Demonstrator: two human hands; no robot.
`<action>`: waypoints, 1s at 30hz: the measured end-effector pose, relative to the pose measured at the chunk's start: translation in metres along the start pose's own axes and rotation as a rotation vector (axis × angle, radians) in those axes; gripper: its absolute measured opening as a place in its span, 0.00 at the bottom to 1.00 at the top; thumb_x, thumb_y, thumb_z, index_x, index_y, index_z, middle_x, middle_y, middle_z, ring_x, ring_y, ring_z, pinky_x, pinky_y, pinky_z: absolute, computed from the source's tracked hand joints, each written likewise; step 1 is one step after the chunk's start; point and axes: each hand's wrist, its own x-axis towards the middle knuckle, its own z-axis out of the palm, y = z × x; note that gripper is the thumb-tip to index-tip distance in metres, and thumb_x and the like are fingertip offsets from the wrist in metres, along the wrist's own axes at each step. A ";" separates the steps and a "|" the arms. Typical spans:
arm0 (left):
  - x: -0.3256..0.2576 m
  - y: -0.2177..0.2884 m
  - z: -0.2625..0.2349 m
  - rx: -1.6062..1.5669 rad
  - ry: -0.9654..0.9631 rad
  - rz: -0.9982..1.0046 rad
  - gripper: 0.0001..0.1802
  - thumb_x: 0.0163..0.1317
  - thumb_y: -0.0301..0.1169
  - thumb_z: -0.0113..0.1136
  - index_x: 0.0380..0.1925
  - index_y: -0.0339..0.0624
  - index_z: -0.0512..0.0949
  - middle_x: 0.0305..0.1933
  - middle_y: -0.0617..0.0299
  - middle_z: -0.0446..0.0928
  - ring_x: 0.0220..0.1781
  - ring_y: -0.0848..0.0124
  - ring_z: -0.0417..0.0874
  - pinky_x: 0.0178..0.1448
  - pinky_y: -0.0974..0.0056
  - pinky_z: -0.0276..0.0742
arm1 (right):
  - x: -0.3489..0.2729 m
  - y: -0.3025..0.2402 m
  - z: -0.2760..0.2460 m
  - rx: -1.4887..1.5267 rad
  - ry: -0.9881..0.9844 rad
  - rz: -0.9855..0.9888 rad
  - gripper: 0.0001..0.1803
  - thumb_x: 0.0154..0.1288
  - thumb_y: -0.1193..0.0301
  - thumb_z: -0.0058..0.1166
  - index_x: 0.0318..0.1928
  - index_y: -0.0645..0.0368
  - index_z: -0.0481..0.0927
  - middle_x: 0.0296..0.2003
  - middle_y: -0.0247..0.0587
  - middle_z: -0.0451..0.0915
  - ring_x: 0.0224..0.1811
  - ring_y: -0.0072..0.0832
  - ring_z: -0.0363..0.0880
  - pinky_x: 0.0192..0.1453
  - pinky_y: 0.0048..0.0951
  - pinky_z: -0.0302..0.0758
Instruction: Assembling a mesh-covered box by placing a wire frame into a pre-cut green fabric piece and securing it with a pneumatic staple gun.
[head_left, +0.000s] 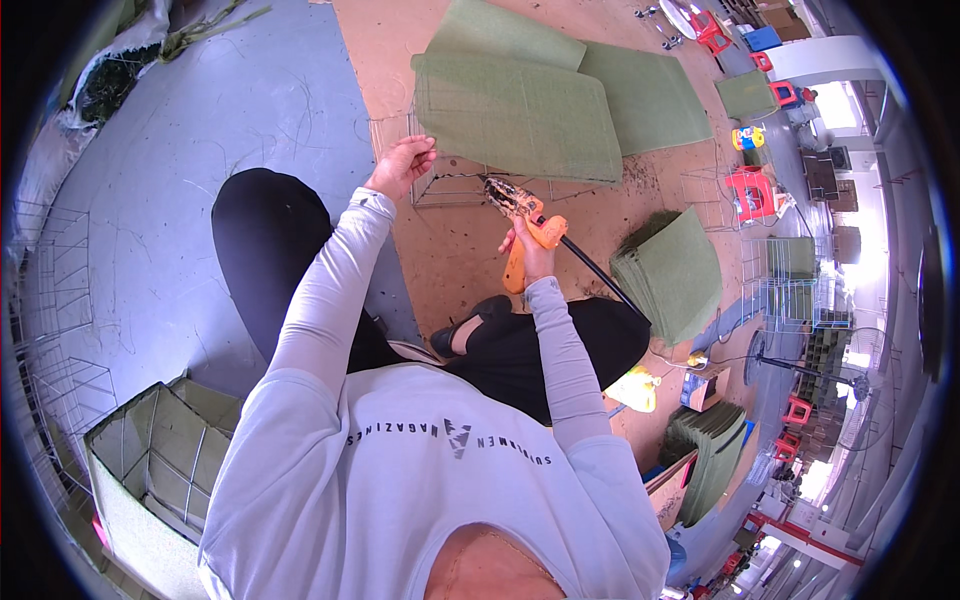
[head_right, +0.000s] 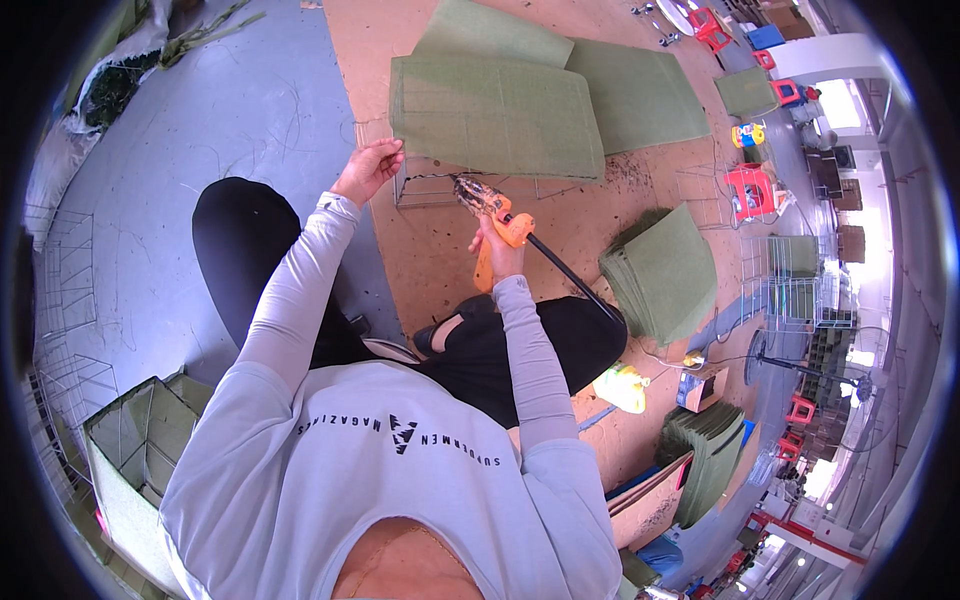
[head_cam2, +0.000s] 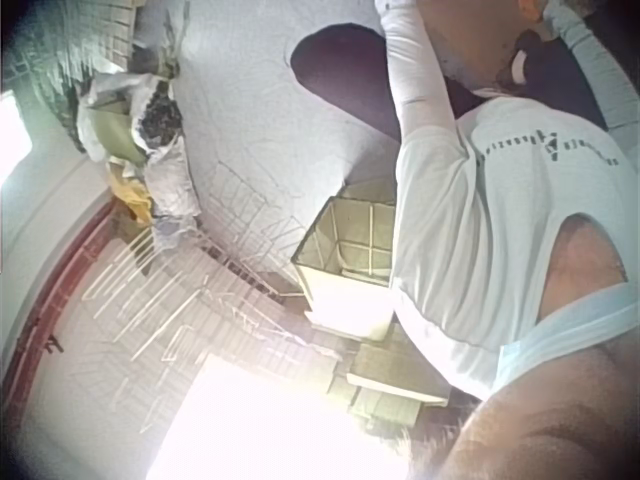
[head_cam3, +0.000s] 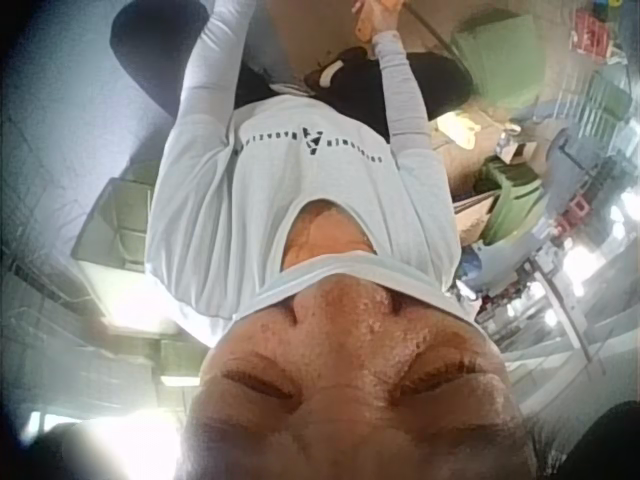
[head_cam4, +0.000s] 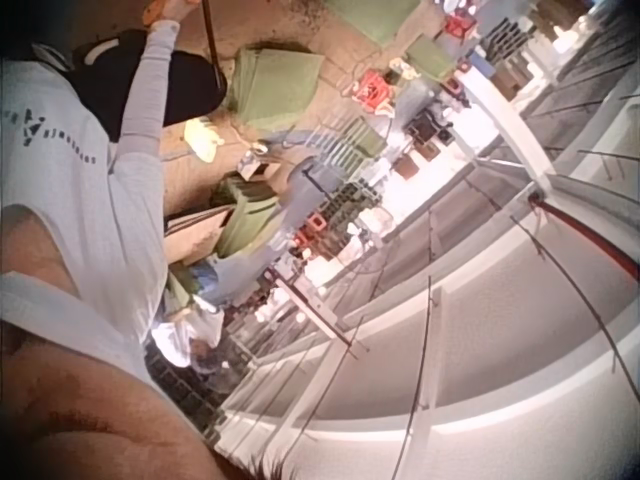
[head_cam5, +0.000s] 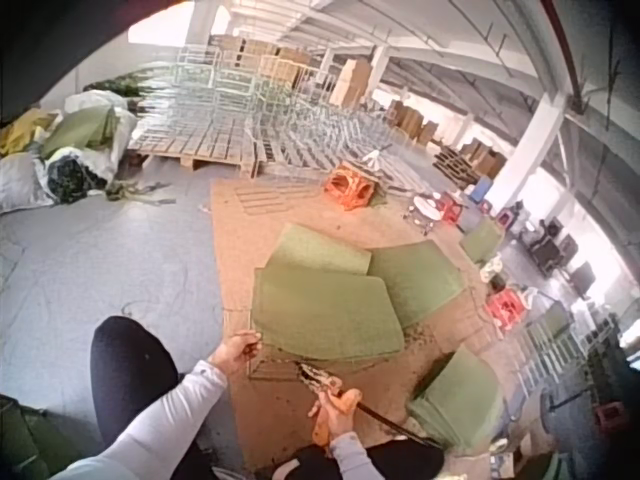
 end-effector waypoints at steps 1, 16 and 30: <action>0.000 0.000 -0.001 0.005 0.001 0.003 0.04 0.56 0.26 0.55 0.31 0.41 0.72 0.26 0.67 0.75 0.26 0.78 0.76 0.30 0.75 0.74 | 0.001 0.001 0.001 -0.007 -0.004 -0.002 0.12 0.58 0.65 0.54 0.35 0.60 0.71 0.21 0.35 0.71 0.19 0.23 0.72 0.23 0.26 0.74; -0.001 0.000 0.000 0.007 0.006 -0.001 0.05 0.55 0.25 0.56 0.32 0.41 0.72 0.25 0.66 0.75 0.26 0.77 0.77 0.30 0.74 0.75 | 0.000 0.010 0.012 -0.022 -0.041 0.015 0.13 0.57 0.64 0.55 0.35 0.60 0.71 0.22 0.34 0.71 0.21 0.22 0.73 0.24 0.24 0.74; -0.001 -0.001 -0.001 -0.004 0.011 0.004 0.05 0.55 0.25 0.56 0.32 0.41 0.72 0.26 0.67 0.75 0.26 0.77 0.77 0.30 0.74 0.74 | -0.005 0.008 0.024 -0.014 -0.044 0.012 0.08 0.57 0.68 0.55 0.32 0.60 0.73 0.19 0.32 0.72 0.18 0.19 0.72 0.21 0.21 0.72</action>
